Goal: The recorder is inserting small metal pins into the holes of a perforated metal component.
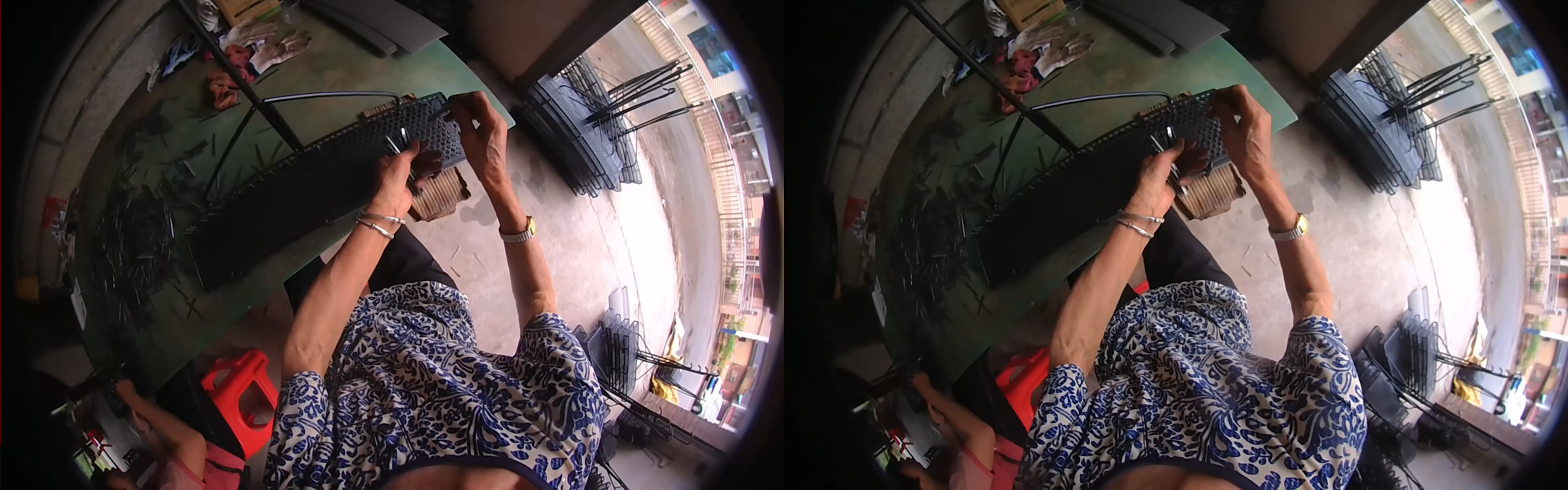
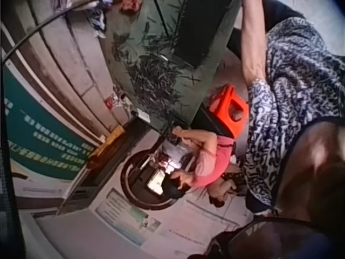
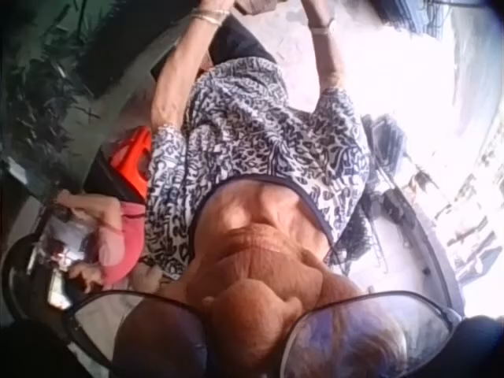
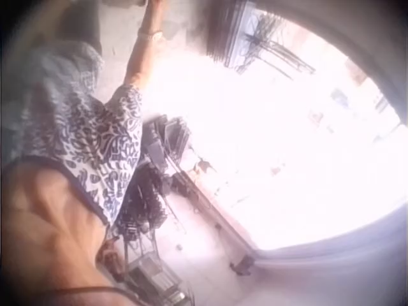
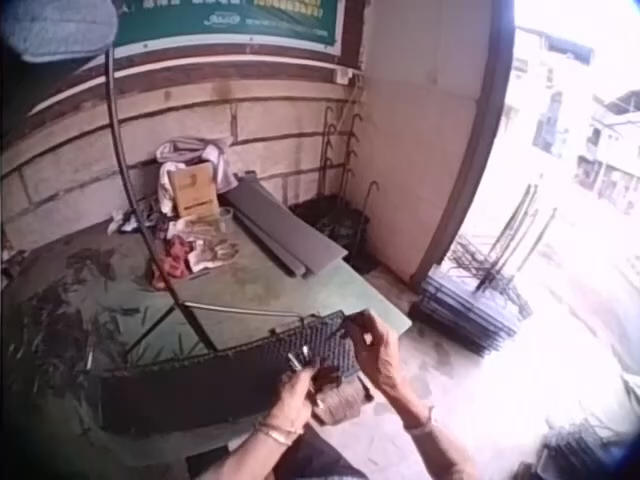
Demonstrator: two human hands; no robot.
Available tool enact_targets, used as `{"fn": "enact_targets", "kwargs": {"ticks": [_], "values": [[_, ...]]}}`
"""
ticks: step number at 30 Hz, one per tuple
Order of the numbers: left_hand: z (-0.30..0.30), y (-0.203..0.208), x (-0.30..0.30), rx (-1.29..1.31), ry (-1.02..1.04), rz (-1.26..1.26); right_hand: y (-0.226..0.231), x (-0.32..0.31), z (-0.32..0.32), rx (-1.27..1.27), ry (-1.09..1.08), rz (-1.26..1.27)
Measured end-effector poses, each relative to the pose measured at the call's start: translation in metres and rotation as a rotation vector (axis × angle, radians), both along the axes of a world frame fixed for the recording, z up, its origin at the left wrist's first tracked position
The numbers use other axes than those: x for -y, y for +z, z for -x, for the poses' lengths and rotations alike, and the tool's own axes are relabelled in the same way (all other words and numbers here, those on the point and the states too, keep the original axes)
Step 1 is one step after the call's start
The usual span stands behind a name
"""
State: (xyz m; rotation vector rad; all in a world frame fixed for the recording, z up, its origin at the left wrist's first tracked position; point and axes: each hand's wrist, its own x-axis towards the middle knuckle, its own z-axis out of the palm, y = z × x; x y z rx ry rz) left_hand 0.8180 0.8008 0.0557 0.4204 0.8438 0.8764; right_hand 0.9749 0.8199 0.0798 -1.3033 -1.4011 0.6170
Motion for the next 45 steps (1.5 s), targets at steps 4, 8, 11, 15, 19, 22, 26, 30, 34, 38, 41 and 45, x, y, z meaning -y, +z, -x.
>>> {"fn": "enact_targets", "kwargs": {"ticks": [4,8,11,15,19,22,26,30,34,38,41,45], "values": [[0.002,0.000,-0.008,0.119,0.055,-0.006,0.011,0.031,0.017,0.647,0.126,-0.260],[0.004,-0.004,-0.018,0.102,0.054,0.007,0.002,0.041,0.017,0.597,0.155,-0.306],[0.005,-0.002,-0.016,0.006,-0.014,-0.051,-0.003,0.028,0.006,0.235,0.105,-0.007],[-0.007,0.008,-0.005,-0.023,0.031,-0.135,-0.006,0.012,-0.009,0.031,0.117,0.306],[-0.004,0.002,-0.004,-0.079,0.029,-0.137,0.031,0.022,0.005,-0.066,0.260,0.381],[-0.004,0.004,-0.003,-0.073,-0.009,-0.126,0.034,0.022,-0.002,-0.148,0.229,0.620],[-0.007,0.015,-0.001,-0.063,0.006,-0.062,0.002,0.007,-0.022,0.024,0.261,0.469],[-0.007,0.016,0.000,-0.137,-0.020,-0.116,-0.014,0.013,-0.032,0.368,0.314,0.257],[-0.006,0.016,-0.001,-0.196,-0.013,-0.125,-0.004,0.009,-0.019,-0.156,0.181,0.522],[-0.007,0.028,0.004,-0.137,0.025,-0.089,-0.018,-0.001,-0.027,-0.190,0.180,0.583],[-0.005,0.013,0.000,-0.129,0.012,-0.121,-0.023,-0.003,-0.031,-0.171,0.180,0.607],[-0.002,0.005,0.000,-0.180,-0.026,-0.133,0.004,-0.001,-0.021,-0.180,0.355,0.613]]}}
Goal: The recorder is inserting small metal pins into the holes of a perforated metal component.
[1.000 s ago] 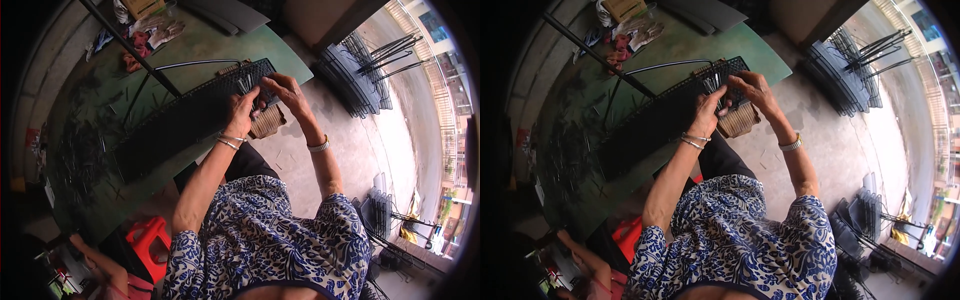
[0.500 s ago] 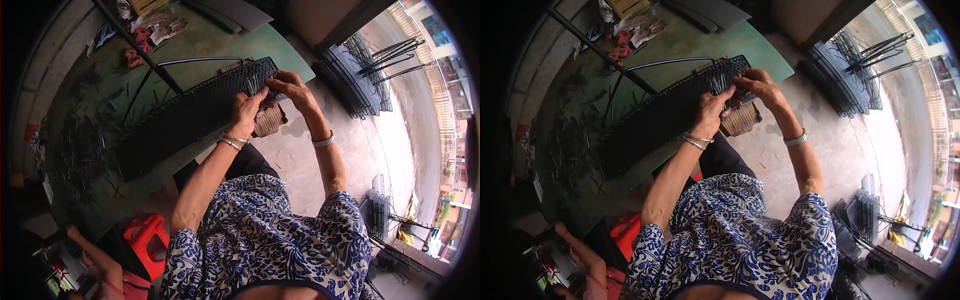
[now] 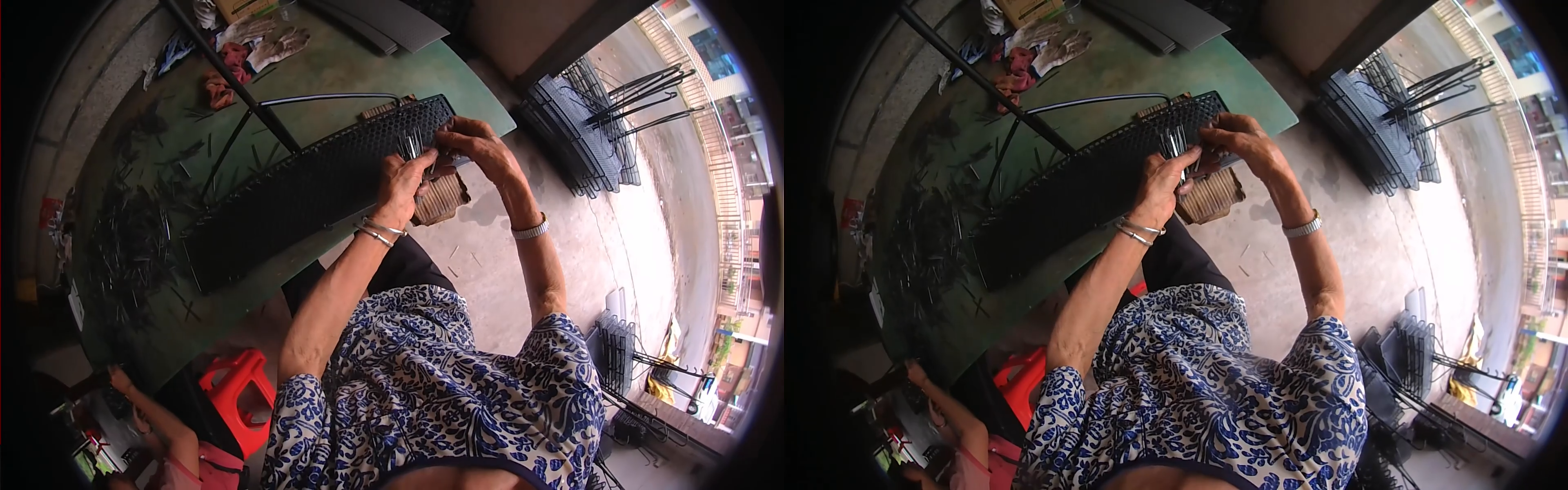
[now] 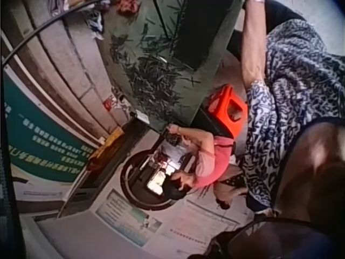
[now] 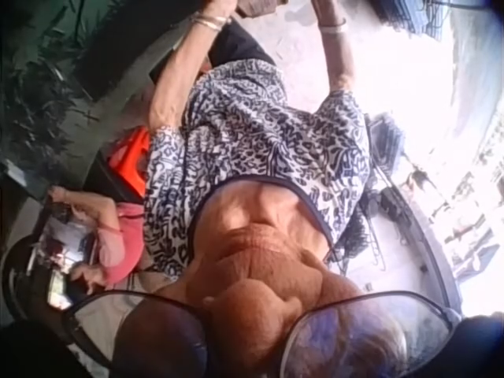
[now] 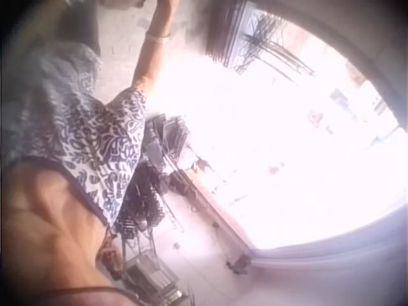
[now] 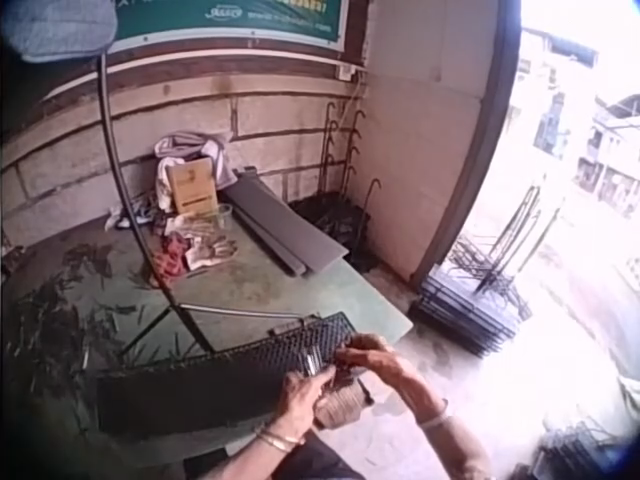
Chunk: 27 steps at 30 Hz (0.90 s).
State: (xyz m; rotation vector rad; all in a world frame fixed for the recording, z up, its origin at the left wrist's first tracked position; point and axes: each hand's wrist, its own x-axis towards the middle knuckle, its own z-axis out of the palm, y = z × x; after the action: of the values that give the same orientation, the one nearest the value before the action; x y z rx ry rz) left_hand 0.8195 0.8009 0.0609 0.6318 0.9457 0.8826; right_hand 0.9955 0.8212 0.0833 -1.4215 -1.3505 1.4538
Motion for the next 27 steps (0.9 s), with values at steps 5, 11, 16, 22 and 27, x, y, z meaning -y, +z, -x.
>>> {"fn": "enact_targets", "kwargs": {"ticks": [5,11,16,22,27], "values": [[-0.003,0.001,0.001,0.067,0.078,0.147,0.005,-0.018,-0.011,0.030,-0.157,-0.343],[-0.004,-0.013,0.005,0.300,-0.054,0.113,-0.019,-0.059,-0.011,0.270,-0.334,-0.665],[-0.001,-0.003,0.009,0.293,-0.050,0.214,-0.031,-0.071,-0.006,0.498,-0.313,-0.828],[-0.003,0.001,0.010,0.233,-0.062,0.229,-0.030,-0.072,-0.008,0.503,-0.266,-0.841],[-0.006,-0.006,0.010,0.195,-0.033,0.204,-0.032,-0.071,-0.007,0.475,-0.244,-0.846]]}}
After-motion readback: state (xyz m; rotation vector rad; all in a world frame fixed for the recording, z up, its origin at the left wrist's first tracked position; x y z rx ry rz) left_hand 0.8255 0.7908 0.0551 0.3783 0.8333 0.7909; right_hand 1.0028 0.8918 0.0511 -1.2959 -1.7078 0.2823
